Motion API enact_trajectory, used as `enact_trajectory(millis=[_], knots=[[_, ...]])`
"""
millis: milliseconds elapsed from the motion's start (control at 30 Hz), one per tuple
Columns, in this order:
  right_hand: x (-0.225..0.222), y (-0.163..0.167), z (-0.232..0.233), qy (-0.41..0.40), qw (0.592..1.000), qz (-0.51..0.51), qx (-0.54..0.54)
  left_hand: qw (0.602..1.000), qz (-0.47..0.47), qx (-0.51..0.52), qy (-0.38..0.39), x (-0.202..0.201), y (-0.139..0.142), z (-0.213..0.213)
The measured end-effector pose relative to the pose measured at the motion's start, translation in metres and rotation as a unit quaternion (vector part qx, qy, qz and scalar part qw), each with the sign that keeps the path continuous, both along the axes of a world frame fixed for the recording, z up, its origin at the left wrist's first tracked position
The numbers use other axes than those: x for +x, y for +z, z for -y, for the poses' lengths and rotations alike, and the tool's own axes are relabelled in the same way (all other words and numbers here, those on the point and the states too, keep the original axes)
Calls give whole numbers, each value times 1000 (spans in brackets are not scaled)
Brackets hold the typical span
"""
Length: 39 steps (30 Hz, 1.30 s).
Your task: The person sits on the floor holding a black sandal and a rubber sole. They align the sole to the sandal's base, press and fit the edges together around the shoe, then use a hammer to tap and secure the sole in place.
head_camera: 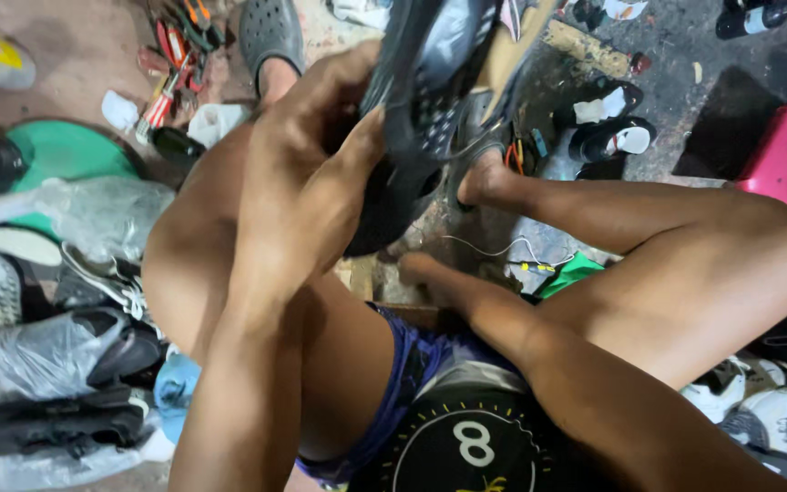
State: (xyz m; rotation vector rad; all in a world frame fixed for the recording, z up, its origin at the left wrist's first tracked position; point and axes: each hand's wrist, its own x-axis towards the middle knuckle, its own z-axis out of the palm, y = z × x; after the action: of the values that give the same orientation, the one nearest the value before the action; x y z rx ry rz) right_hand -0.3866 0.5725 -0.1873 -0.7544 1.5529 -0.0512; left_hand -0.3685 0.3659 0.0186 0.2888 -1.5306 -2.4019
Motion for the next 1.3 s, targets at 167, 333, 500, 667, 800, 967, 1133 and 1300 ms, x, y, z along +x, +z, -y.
enact_trajectory(millis=[167,333,500,667,800,967,1133,1300], knots=[[-22,-5,-10,43,997,0,-66,999,-11,-38,10,-7,-11,-4],[-55,32,-16,78,995,-29,-46,988,-84,129,20,-17,-28,-11],[-85,128,-48,-35,991,-110,-72,989,-100,92,51,-25,-29,-22],[-107,242,-109,-234,934,-33,-267,996,17,82,18,-33,-23,-40],[-100,295,-143,-341,859,-201,-323,996,-19,87,-24,-40,-9,-58],[-94,333,-157,-436,733,-178,-491,998,-36,20,-56,-49,10,-67],[-115,348,-150,-462,640,-200,-581,998,26,-29,-42,-73,10,-59],[-153,335,-136,-486,649,-168,-561,998,60,2,1,-118,-20,-33]])
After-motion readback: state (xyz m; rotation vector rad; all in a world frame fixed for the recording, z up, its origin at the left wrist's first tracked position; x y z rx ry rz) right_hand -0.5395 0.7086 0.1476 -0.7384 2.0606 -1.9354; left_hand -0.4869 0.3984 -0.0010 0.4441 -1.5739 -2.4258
